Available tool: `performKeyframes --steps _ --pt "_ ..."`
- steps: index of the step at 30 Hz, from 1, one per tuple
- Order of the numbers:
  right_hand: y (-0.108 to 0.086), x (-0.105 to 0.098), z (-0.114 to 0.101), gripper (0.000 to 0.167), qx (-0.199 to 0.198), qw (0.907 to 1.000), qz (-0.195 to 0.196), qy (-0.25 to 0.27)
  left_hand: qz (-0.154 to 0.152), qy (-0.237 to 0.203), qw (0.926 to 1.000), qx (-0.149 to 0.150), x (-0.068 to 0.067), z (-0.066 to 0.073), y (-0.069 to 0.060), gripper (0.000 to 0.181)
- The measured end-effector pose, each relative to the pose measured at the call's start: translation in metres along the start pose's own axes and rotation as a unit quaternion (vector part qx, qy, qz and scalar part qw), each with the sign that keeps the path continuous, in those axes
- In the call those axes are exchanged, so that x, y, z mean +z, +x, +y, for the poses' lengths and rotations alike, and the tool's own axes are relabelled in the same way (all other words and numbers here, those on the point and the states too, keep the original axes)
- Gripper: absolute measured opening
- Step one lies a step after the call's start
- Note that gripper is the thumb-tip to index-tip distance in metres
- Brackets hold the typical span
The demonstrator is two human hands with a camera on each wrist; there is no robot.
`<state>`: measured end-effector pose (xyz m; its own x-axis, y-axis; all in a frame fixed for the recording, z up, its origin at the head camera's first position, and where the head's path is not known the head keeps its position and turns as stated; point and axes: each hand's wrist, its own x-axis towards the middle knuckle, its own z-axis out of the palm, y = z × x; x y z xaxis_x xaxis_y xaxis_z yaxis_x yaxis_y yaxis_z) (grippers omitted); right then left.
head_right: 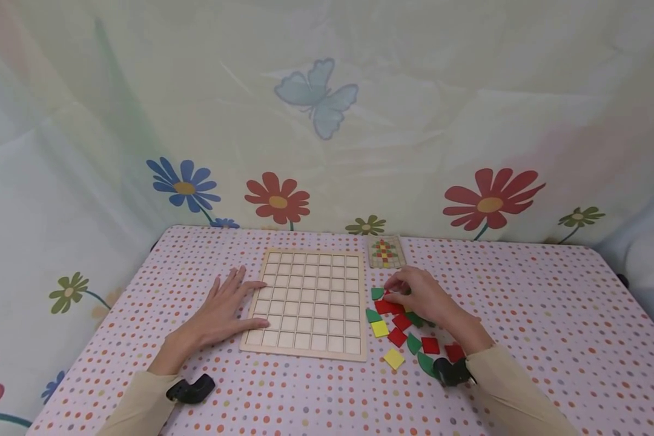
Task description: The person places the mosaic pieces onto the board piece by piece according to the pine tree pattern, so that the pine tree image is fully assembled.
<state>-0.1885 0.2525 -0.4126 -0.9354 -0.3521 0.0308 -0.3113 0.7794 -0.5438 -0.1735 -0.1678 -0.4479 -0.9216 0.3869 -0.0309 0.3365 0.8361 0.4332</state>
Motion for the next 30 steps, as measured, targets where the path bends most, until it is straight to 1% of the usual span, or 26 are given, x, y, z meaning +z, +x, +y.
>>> performKeyframes --steps 7,14,18,24,27,30 --pt "0.0032 -0.0045 -0.0004 0.012 -0.008 0.9998 -0.019 0.007 -0.001 -0.001 1.0 0.0 0.001 0.0 0.0005 0.084" --pt "0.0046 -0.0074 -0.0022 0.014 0.002 0.9995 -0.032 0.001 0.001 -0.001 1.0 -0.003 0.0007 0.0005 0.0007 0.084" --pt "0.0051 -0.0051 -0.0035 0.014 0.009 0.9996 -0.026 -0.006 0.0 -0.004 1.0 -0.004 0.0002 0.001 0.0 0.083" --pt "0.0042 -0.0028 -0.0032 0.011 0.006 0.9999 -0.01 -0.011 0.003 -0.003 1.0 -0.002 0.0003 0.0008 -0.0005 0.086" --pt "0.003 -0.0032 -0.0032 0.01 0.008 0.9999 -0.008 -0.005 0.003 0.001 1.0 -0.002 0.0008 -0.0002 -0.0006 0.09" --pt "0.0014 -0.0035 -0.0024 0.01 0.019 0.9998 -0.002 0.007 0.0 0.007 1.0 -0.002 0.0016 -0.0013 -0.0003 0.093"
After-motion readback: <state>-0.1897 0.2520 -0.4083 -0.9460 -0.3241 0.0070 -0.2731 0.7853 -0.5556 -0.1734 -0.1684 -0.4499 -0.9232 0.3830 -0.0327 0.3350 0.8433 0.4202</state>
